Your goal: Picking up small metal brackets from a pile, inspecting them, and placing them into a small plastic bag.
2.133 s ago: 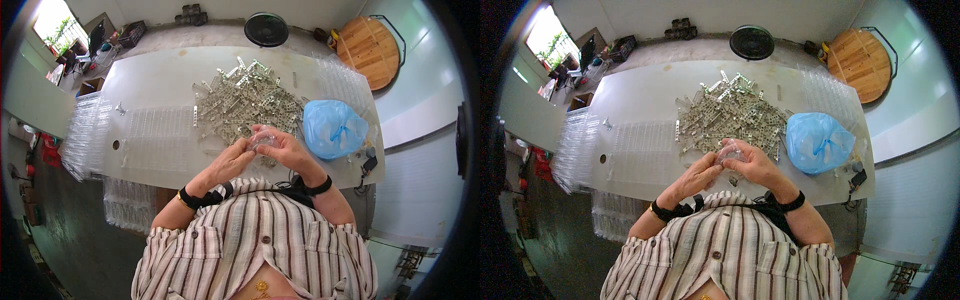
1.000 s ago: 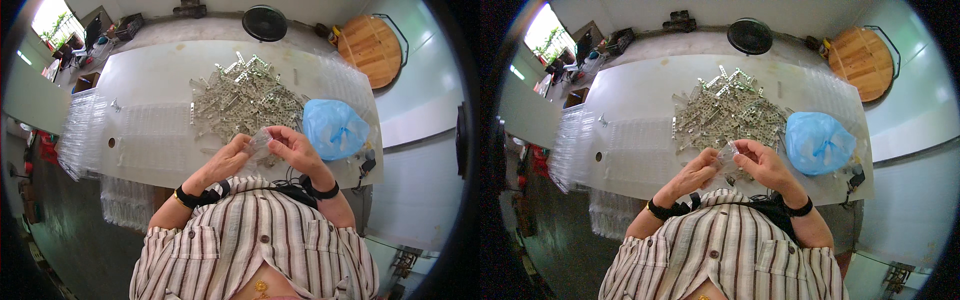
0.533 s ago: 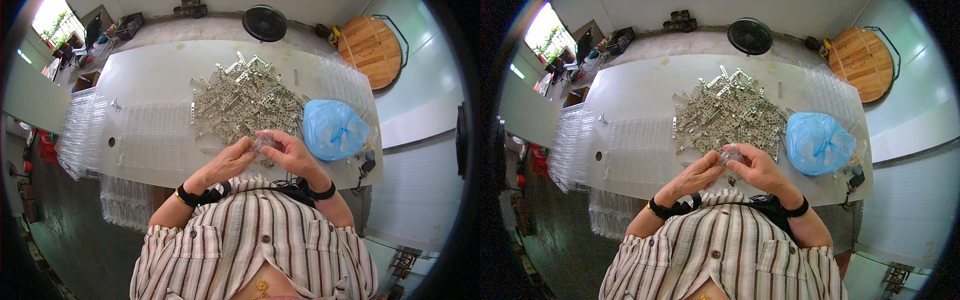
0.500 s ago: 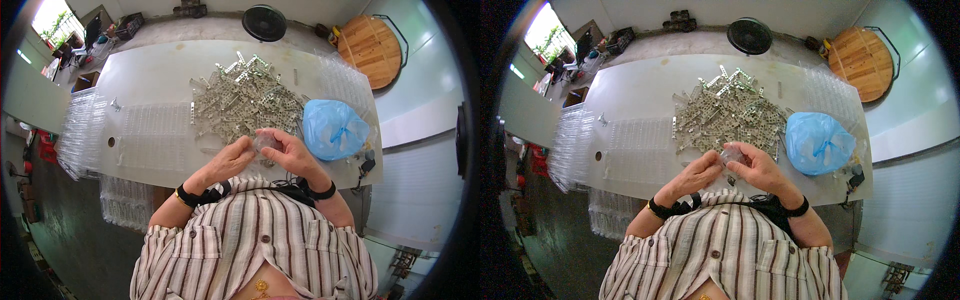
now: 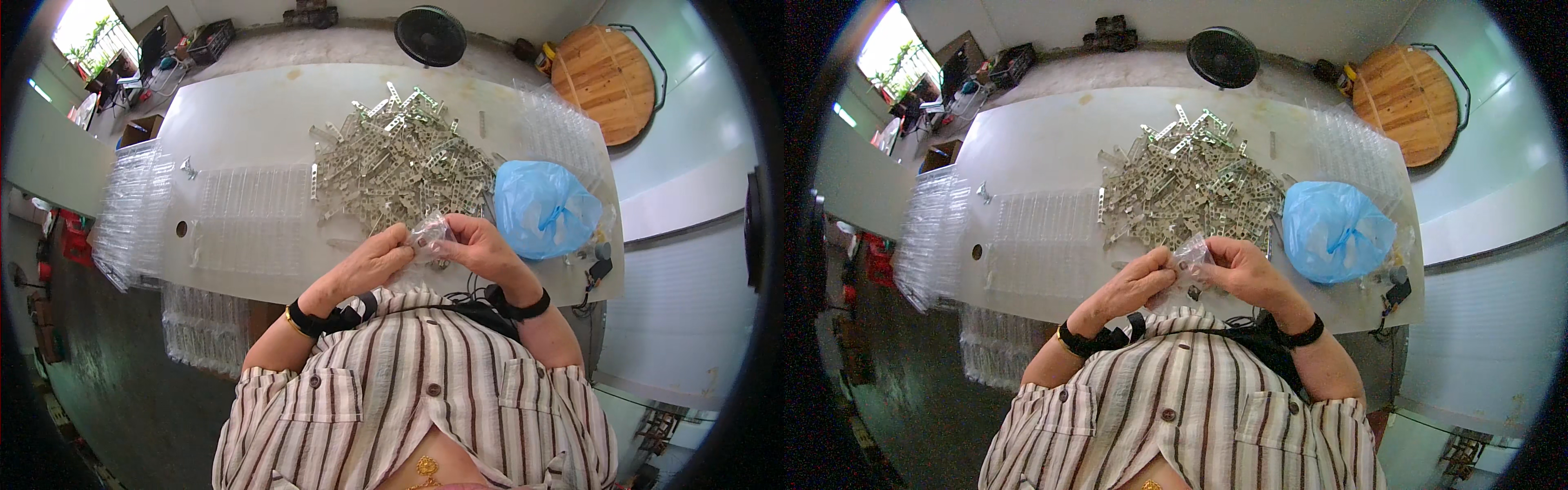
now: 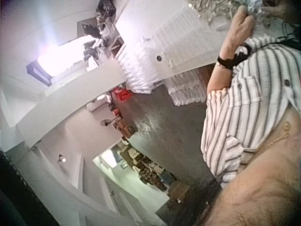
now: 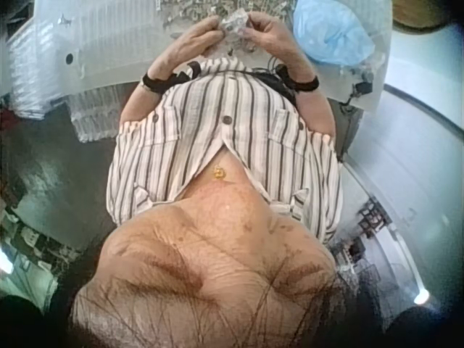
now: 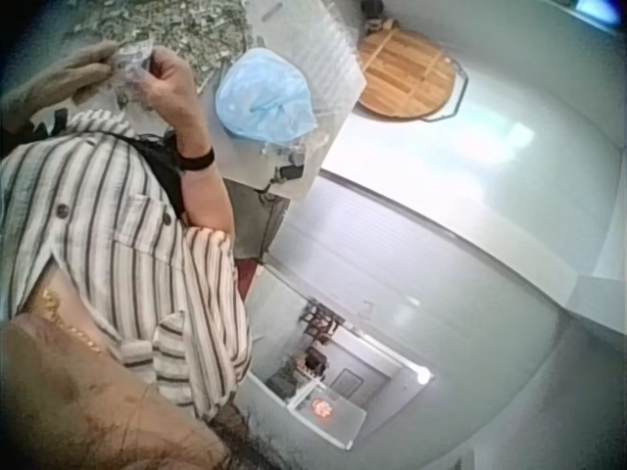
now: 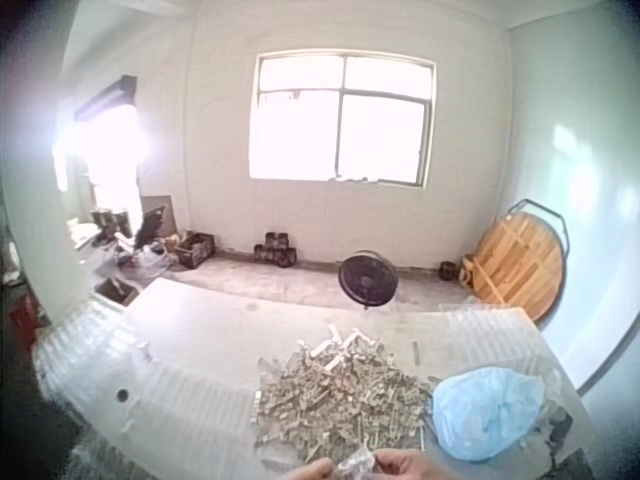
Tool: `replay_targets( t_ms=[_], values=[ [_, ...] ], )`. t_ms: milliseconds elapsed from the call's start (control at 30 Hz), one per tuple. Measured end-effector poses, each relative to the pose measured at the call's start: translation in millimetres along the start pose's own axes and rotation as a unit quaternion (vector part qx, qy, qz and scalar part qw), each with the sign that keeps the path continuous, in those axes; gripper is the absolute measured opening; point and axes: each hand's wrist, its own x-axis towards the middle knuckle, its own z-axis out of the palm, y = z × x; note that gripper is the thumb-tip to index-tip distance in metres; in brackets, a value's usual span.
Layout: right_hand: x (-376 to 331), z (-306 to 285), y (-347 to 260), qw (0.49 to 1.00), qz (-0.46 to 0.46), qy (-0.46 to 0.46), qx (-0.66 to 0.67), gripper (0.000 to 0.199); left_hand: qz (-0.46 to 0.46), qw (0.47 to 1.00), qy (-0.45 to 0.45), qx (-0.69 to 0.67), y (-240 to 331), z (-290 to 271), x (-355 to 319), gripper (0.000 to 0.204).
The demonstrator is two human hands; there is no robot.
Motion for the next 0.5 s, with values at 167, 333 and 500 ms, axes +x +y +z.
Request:
replay_targets(
  t_ms=[167, 333, 500],
  values=[
    [0, 0, 3, 1.000, -0.001, 0.008, -0.013, 0.018, -0.017, 1.000, 0.004, -0.008, -1, 0, -3, 0.015],
    [-1, 1, 7, 0.999, -0.021, 0.008, -0.031, 0.015, -0.025, 0.999, 0.002, -0.044, 1, 0, -7, 0.016],
    [-1, 3, 3, 0.993, -0.072, -0.005, -0.099, 0.014, -0.007, 0.999, -0.014, -0.041, -8, -5, -6, 0.018]
  ],
)
